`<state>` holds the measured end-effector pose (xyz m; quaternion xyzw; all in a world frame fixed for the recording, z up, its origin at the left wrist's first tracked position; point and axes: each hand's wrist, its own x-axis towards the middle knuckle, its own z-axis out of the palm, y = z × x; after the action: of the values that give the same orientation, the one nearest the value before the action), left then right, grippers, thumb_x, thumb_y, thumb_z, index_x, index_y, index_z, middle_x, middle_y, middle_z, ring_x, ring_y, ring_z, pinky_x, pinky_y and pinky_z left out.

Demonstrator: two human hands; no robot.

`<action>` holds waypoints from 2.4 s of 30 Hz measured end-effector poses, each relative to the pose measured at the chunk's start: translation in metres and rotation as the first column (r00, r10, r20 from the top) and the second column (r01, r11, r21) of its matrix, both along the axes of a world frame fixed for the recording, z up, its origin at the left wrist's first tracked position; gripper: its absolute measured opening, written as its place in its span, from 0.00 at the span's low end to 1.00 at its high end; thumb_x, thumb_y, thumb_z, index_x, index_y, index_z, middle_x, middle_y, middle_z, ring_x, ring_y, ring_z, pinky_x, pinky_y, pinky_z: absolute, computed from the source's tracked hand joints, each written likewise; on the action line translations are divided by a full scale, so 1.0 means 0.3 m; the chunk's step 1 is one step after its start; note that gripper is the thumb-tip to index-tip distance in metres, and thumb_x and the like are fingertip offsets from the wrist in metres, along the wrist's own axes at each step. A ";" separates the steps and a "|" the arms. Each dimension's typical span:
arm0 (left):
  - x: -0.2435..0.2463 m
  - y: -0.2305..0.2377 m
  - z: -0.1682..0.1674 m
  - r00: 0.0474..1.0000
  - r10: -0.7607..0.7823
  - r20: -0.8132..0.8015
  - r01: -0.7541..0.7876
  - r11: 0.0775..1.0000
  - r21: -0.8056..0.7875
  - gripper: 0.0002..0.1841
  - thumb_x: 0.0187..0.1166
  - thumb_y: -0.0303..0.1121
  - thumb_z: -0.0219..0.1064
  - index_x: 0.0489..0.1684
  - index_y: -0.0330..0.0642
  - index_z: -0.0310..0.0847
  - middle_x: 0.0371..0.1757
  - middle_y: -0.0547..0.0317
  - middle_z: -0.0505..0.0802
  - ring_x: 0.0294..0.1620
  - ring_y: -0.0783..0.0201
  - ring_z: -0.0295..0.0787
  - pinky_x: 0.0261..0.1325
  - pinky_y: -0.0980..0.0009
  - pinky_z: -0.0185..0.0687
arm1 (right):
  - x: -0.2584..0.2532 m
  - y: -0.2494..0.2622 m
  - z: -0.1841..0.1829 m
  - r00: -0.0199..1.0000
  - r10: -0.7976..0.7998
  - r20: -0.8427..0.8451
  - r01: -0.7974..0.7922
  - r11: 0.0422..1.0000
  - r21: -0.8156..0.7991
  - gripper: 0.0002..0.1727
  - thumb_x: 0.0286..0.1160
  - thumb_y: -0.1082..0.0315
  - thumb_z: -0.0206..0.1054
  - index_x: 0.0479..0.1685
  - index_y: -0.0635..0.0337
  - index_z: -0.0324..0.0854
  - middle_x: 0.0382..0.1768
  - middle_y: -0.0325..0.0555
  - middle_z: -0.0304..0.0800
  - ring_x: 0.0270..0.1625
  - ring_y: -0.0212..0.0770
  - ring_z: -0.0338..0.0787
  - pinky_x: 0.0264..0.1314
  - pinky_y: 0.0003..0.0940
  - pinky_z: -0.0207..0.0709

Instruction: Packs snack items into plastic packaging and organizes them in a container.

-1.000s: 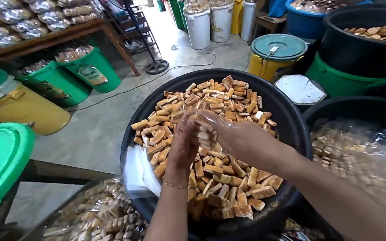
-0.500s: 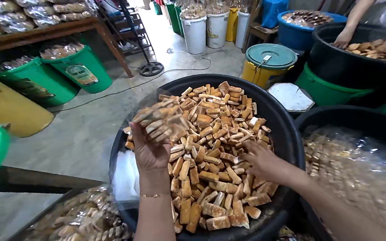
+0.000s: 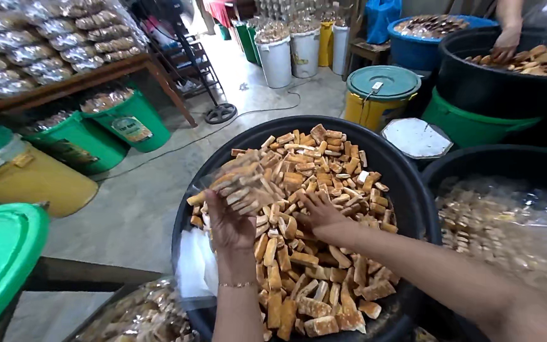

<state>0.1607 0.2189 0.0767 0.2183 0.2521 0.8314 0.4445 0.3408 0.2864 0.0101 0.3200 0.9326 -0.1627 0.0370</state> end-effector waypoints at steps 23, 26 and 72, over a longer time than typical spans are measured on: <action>0.056 0.024 0.023 0.980 0.090 0.177 -0.041 0.964 -0.264 0.26 0.94 0.52 0.35 0.38 0.48 0.75 0.27 0.63 0.88 0.30 0.69 0.91 0.34 0.72 0.89 | 0.185 0.037 0.097 0.981 -0.139 -0.134 0.139 0.990 -0.010 0.17 0.86 0.72 0.57 0.63 0.65 0.87 0.74 0.67 0.77 0.81 0.68 0.71 0.80 0.62 0.65; 0.060 0.031 0.027 0.975 0.112 0.194 -0.052 0.956 -0.289 0.26 0.94 0.54 0.34 0.43 0.47 0.73 0.31 0.61 0.89 0.32 0.68 0.91 0.33 0.70 0.89 | 0.070 0.123 0.072 0.980 -0.201 0.005 0.201 0.980 -0.002 0.19 0.85 0.75 0.58 0.71 0.64 0.83 0.74 0.67 0.76 0.82 0.67 0.69 0.82 0.65 0.61; 0.236 -0.007 -0.045 0.771 -0.493 -0.405 0.372 0.863 -0.343 0.30 0.96 0.41 0.26 0.68 0.39 0.77 0.50 0.56 0.93 0.45 0.66 0.93 0.49 0.68 0.90 | 0.366 -0.096 0.319 0.854 -0.164 -0.494 0.005 0.952 -0.307 0.32 0.83 0.72 0.53 0.90 0.48 0.66 0.44 0.42 0.88 0.30 0.28 0.77 0.37 0.27 0.75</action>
<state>0.2315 0.2168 0.0631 0.4132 0.3963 0.5878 0.5716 0.4505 0.2575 0.1057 0.2970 0.8586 -0.3804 -0.1730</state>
